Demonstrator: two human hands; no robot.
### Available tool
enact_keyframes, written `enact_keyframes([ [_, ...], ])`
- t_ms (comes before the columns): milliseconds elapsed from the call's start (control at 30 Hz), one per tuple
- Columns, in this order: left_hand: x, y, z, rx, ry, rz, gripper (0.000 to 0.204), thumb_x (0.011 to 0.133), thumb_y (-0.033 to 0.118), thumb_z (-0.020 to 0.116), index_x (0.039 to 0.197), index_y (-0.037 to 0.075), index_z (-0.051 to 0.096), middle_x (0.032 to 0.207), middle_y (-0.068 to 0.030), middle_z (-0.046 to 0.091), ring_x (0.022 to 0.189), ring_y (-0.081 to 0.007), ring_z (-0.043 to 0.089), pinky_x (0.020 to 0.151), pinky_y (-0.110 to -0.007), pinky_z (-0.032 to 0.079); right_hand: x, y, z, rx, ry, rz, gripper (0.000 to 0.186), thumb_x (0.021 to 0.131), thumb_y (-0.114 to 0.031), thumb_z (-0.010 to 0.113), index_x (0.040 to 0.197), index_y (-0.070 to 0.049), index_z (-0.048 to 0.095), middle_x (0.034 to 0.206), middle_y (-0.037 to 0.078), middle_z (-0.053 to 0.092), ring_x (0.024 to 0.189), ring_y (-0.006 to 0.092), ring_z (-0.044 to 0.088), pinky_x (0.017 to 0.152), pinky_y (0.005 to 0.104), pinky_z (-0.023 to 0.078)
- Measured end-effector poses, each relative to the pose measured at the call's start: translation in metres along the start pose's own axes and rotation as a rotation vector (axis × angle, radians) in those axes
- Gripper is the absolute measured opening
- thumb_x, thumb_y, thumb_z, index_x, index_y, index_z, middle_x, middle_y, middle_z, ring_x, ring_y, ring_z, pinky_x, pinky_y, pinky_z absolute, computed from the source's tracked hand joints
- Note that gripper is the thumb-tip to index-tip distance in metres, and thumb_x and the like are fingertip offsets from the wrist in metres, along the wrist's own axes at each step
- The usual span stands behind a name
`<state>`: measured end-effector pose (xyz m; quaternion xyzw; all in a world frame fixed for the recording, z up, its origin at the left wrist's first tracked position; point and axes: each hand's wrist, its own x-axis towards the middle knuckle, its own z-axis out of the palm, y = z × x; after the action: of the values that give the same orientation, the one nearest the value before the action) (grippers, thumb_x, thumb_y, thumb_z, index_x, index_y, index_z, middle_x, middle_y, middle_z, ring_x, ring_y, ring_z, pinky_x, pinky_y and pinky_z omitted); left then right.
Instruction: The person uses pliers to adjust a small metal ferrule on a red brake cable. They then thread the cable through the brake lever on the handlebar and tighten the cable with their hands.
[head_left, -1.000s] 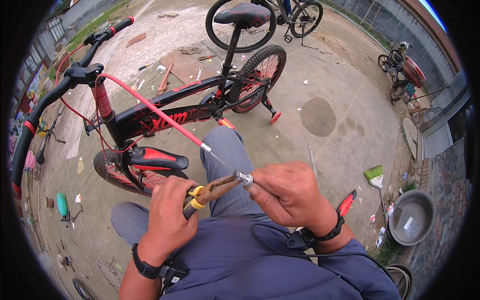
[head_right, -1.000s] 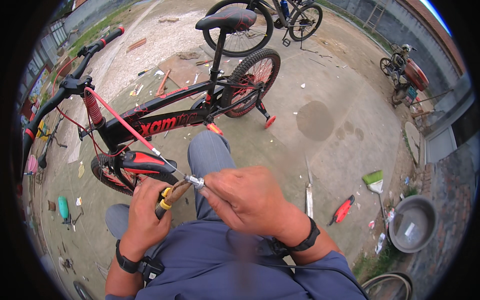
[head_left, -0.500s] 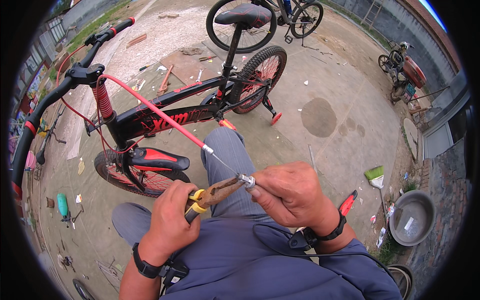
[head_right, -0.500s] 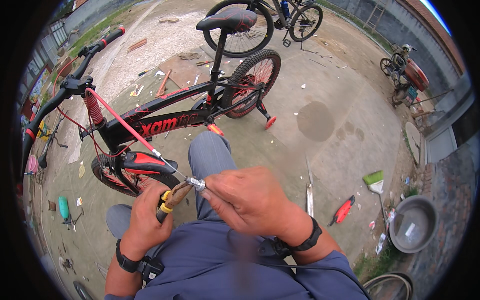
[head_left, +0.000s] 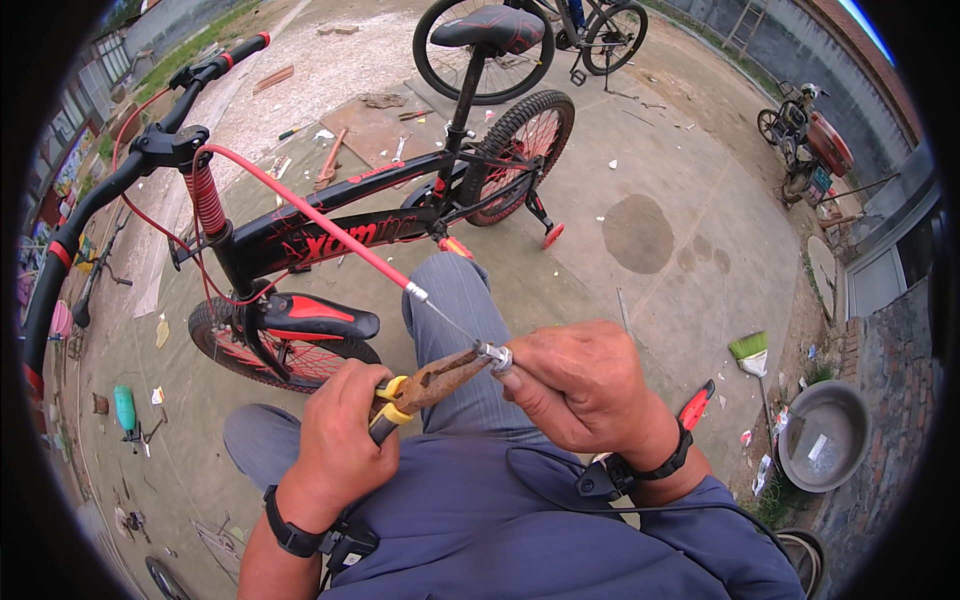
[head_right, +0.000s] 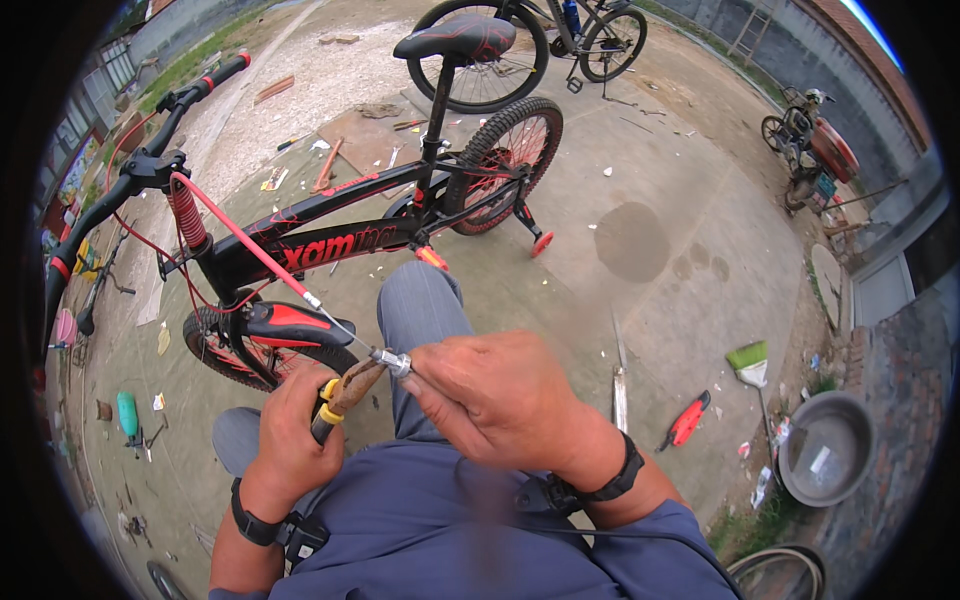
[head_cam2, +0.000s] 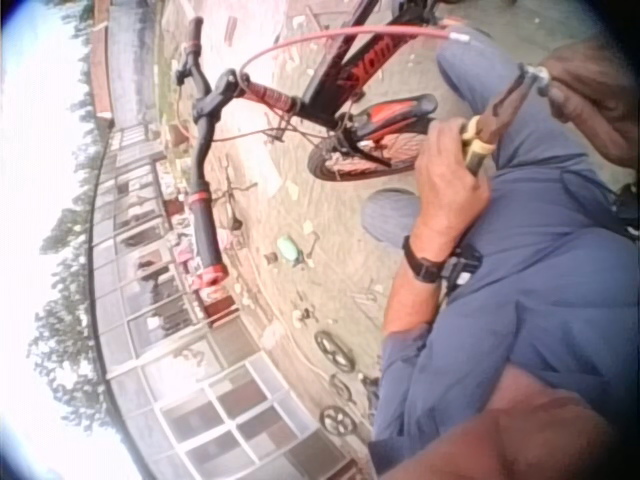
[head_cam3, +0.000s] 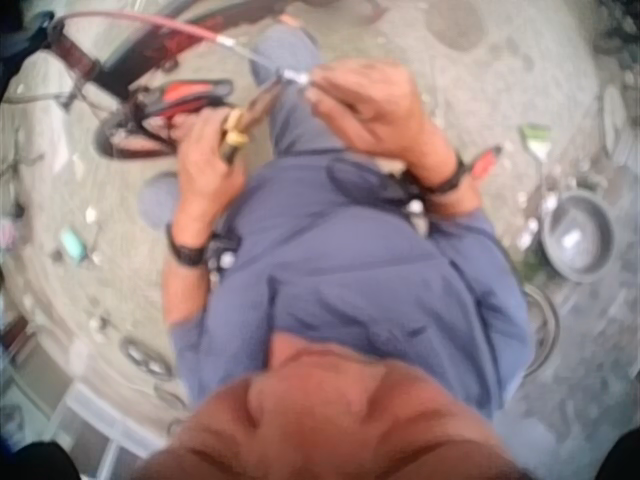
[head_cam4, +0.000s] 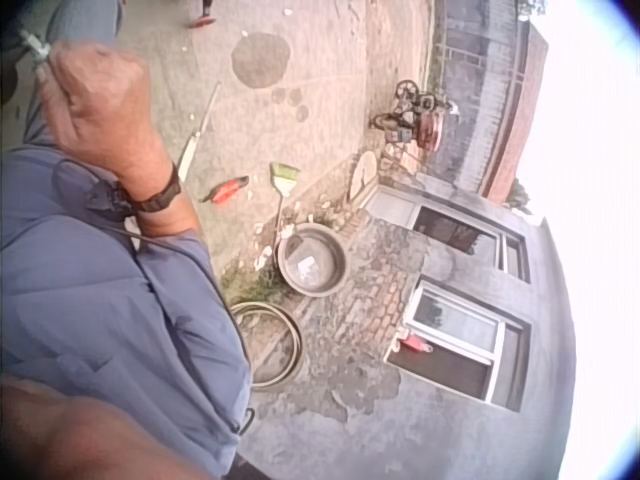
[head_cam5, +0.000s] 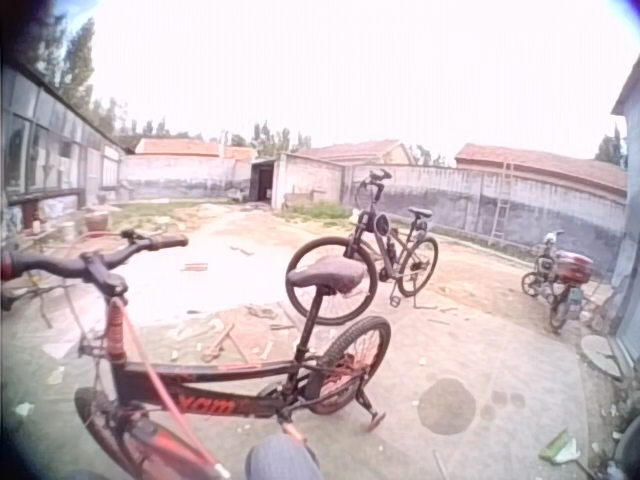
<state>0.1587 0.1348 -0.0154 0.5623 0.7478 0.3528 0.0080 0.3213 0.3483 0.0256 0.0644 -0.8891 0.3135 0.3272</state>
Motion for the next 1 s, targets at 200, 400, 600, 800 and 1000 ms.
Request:
enact_keyframes([
  [200, 0.001, 0.001, 0.0, -0.002, 0.007, 0.01, 0.05, 0.068, -0.009, 0.067, 0.116, 0.0, 0.061, 0.099, -0.0185, 0.064, 0.088, -0.0412, 0.066, 0.074, -0.044, 0.054, 0.004, -0.003, -0.003, -0.017, -0.044, 0.013, 0.009, 0.095, -0.003, 0.069, 0.103, -0.001, 0.072, 0.069, 0.006, 0.067, 0.056, 0.0235, 0.066, 0.051, 0.0335, 0.049],
  [400, 0.004, -0.001, -0.004, 0.009, -0.039, 0.079, 0.057, 0.073, -0.009, 0.063, 0.13, -0.001, 0.062, 0.112, -0.0213, 0.069, 0.1, -0.0409, 0.069, 0.084, -0.043, 0.056, 0.001, 0.004, -0.007, 0.199, -0.055, 0.197, 0.011, 0.103, -0.005, 0.062, 0.1, 0.0, 0.071, 0.071, 0.005, 0.07, 0.059, 0.0157, 0.07, 0.055, 0.0285, 0.052],
  [600, -0.009, -0.007, -0.001, -0.314, -0.168, -0.24, 0.041, 0.088, -0.004, 0.058, 0.129, -0.001, 0.063, 0.108, -0.0133, 0.071, 0.097, -0.0258, 0.071, 0.09, -0.036, 0.054, 0.001, 0.001, -0.013, 0.347, -0.075, 0.298, 0.015, 0.105, -0.007, 0.059, 0.099, 0.001, 0.071, 0.071, 0.005, 0.071, 0.06, 0.0138, 0.07, 0.056, 0.0274, 0.053],
  [800, 0.022, 0.025, -0.013, -0.89, -0.076, -0.432, 0.034, 0.096, 0.001, 0.061, 0.13, 0.001, 0.059, 0.111, -0.0078, 0.069, 0.104, -0.0164, 0.066, 0.094, -0.035, 0.054, 0.0, -0.005, -0.008, 0.288, -0.122, 0.223, 0.013, 0.102, -0.007, 0.063, 0.098, 0.0, 0.072, 0.071, 0.005, 0.071, 0.06, 0.0157, 0.069, 0.056, 0.029, 0.052],
  [1000, 0.038, 0.039, 0.001, -1.191, -0.012, -0.423, 0.039, 0.096, 0.008, 0.072, 0.13, 0.002, 0.054, 0.113, -0.0092, 0.068, 0.107, -0.0179, 0.065, 0.095, -0.034, 0.053, -0.001, -0.009, -0.003, 0.212, -0.089, 0.127, 0.008, 0.098, -0.006, 0.066, 0.1, -0.001, 0.073, 0.072, 0.005, 0.07, 0.061, 0.021, 0.069, 0.056, 0.0327, 0.051],
])
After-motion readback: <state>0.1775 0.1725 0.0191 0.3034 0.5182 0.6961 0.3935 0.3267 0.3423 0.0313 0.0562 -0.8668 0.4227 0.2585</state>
